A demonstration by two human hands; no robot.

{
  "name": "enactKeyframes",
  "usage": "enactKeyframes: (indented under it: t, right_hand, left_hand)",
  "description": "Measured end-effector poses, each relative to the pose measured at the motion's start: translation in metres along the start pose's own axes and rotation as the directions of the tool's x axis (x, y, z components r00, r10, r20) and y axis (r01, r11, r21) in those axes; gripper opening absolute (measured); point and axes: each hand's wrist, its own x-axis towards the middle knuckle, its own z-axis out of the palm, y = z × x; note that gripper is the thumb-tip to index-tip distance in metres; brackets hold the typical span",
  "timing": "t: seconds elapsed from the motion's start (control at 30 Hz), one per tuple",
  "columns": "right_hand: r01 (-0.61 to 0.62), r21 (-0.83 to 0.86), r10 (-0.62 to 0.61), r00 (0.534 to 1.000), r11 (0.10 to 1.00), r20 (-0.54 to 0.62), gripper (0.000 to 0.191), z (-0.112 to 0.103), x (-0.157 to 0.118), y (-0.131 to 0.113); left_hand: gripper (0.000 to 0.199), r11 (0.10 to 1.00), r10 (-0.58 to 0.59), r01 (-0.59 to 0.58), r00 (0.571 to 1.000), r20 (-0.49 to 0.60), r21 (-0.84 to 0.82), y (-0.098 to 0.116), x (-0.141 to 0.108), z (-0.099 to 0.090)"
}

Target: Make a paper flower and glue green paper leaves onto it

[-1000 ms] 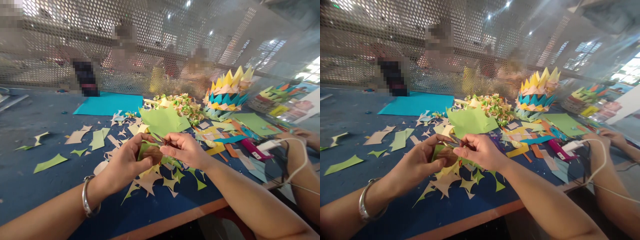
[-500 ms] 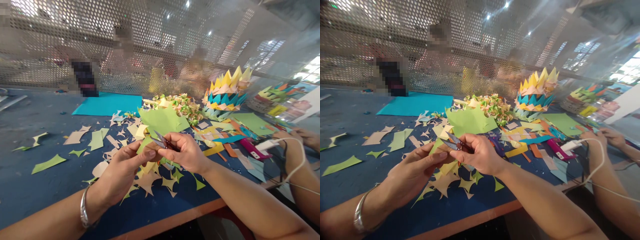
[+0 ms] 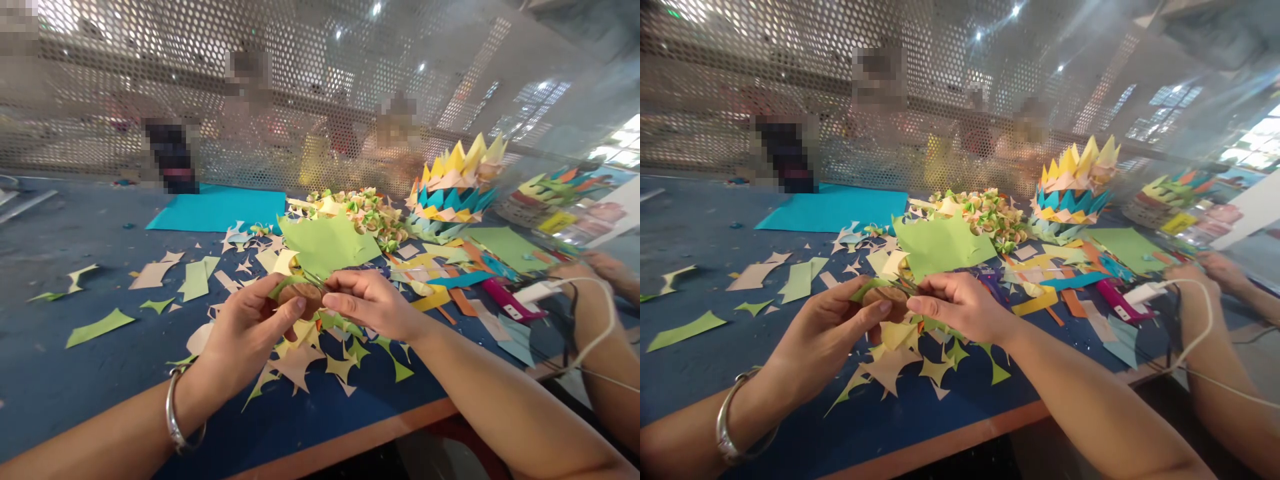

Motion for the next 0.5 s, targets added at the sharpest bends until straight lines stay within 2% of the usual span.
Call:
enactKeyframes:
  t: [0.27,0.5]
  right_hand:
    - [-0.002,-0.056,0.003,1.000,0.998,0.016,0.028,-0.0013,-0.0023,-0.0046]
    - [0.027,-0.136,-0.025,1.000,0.990,0.014,0.026,-0.0019,-0.0019,-0.0051]
  left_hand:
    - [0.019,1.000,-0.022,0.023,1.000,-0.012,0.005,-0.0043,-0.0005,-0.0039]
    - [0.016,0.998,-0.055,0.056,0.997,0.061,-0.020,-0.0055,-0.0006,-0.0026]
